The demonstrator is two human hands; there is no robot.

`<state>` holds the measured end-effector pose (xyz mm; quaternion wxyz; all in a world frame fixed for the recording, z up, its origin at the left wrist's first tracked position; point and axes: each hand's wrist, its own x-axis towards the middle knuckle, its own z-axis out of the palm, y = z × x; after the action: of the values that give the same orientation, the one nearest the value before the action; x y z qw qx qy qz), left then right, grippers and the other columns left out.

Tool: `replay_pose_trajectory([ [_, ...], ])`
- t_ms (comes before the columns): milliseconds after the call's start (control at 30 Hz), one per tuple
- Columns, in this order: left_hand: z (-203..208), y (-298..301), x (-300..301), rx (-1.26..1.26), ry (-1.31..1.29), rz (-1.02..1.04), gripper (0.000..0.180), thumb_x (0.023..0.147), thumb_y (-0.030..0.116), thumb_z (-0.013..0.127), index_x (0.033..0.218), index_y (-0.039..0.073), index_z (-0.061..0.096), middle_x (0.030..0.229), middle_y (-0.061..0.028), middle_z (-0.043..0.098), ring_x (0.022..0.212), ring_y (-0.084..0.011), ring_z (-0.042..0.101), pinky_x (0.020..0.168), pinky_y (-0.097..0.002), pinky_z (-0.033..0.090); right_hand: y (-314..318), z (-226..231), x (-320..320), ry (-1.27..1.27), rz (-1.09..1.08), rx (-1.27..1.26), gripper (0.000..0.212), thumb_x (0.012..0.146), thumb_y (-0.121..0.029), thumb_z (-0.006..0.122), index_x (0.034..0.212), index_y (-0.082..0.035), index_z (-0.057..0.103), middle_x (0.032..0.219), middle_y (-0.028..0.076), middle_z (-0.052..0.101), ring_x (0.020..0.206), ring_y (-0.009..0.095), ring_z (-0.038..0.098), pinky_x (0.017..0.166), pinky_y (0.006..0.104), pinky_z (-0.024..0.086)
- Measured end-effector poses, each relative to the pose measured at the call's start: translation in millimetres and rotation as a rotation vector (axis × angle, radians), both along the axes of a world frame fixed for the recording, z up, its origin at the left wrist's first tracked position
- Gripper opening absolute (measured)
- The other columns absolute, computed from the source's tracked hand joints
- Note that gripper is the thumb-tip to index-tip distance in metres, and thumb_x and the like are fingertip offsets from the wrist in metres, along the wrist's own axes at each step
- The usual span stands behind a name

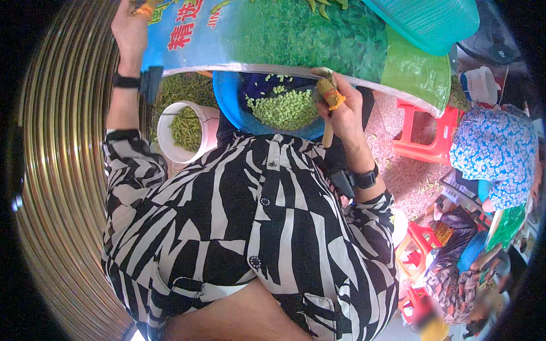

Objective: The person picks up edamame pods from a large bag, peels the beans out by hand, and drops them into a blue bowl while placing the empty pods into a white bucket.

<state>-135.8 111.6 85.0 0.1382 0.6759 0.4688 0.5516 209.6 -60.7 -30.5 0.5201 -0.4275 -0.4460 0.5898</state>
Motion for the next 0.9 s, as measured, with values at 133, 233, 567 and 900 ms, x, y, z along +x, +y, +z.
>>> replay_pose_trajectory([
  [133,-38,-70,57,-0.166,0.137,-0.234,0.020,0.080,-0.002,0.065,0.100,0.004,0.062,0.090,-0.0064,0.064,0.083,-0.0133,0.061,0.073,-0.0281,0.050,-6,3,-14,0.061,0.110,-0.093,0.042,0.100,-0.028,0.042,0.131,-0.001,0.048,0.071,-0.002,0.045,0.053,0.004,0.037,0.045,0.0183,0.026],
  [233,-71,-105,104,-0.367,-0.054,-0.528,0.013,0.083,-0.005,0.063,0.093,0.002,0.058,0.083,0.0009,0.059,0.083,-0.0062,0.056,0.072,-0.0231,0.049,-4,1,-26,0.301,0.205,-0.167,0.038,0.098,-0.019,0.045,0.133,-0.006,0.049,0.075,-0.002,0.048,0.052,0.004,0.040,0.043,0.0182,0.029],
  [567,-95,-118,137,-0.592,-0.436,-0.655,0.015,0.084,-0.008,0.059,0.096,0.000,0.055,0.089,-0.0018,0.059,0.083,-0.0068,0.056,0.073,-0.0235,0.049,-7,-11,-33,0.349,0.172,-0.217,0.039,0.098,-0.020,0.045,0.135,-0.009,0.048,0.085,0.005,0.058,0.054,0.008,0.046,0.042,0.0187,0.031],
  [900,-29,-41,35,0.052,-0.361,-0.215,0.021,0.087,-0.008,0.053,0.105,0.002,0.057,0.095,-0.0117,0.062,0.077,-0.0215,0.064,0.060,-0.0327,0.056,10,10,-24,0.214,0.188,-0.074,0.039,0.099,-0.014,0.043,0.136,-0.002,0.045,0.067,0.000,0.052,0.052,0.005,0.043,0.044,0.0187,0.029],
])
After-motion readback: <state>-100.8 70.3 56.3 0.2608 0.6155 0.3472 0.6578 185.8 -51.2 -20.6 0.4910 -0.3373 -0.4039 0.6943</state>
